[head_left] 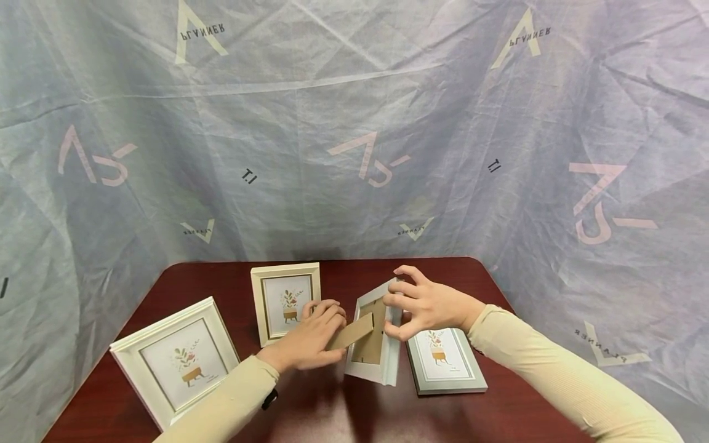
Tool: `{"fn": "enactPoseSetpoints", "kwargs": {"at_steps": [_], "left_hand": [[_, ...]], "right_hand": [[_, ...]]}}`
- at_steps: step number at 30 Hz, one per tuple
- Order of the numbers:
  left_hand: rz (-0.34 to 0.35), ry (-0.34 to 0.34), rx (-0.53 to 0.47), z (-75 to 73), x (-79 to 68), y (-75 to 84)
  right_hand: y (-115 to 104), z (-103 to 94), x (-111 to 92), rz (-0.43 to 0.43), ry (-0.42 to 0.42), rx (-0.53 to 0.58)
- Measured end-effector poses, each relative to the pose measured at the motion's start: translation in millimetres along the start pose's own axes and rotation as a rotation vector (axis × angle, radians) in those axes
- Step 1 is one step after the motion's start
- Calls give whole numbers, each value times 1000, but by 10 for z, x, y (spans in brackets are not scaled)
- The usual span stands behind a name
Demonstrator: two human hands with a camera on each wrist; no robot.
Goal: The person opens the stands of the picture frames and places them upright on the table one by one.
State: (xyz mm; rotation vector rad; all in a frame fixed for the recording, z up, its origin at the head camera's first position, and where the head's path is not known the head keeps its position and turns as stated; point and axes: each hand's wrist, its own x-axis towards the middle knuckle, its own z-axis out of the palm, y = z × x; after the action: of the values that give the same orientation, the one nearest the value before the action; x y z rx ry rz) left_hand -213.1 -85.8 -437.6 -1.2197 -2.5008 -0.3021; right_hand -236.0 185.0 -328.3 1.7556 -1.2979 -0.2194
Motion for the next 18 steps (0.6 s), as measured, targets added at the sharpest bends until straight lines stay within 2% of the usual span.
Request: {"fn": "enactPoseSetpoints", "kwargs": {"at_steps": [9,18], "left_hand": [[20,30,3,-94,12,-29],[-12,18,2,-71,-4,-14]], "right_hand": [[-29,-11,-33,19,-41,17],[-33,0,-28,46,-41,6]]}}
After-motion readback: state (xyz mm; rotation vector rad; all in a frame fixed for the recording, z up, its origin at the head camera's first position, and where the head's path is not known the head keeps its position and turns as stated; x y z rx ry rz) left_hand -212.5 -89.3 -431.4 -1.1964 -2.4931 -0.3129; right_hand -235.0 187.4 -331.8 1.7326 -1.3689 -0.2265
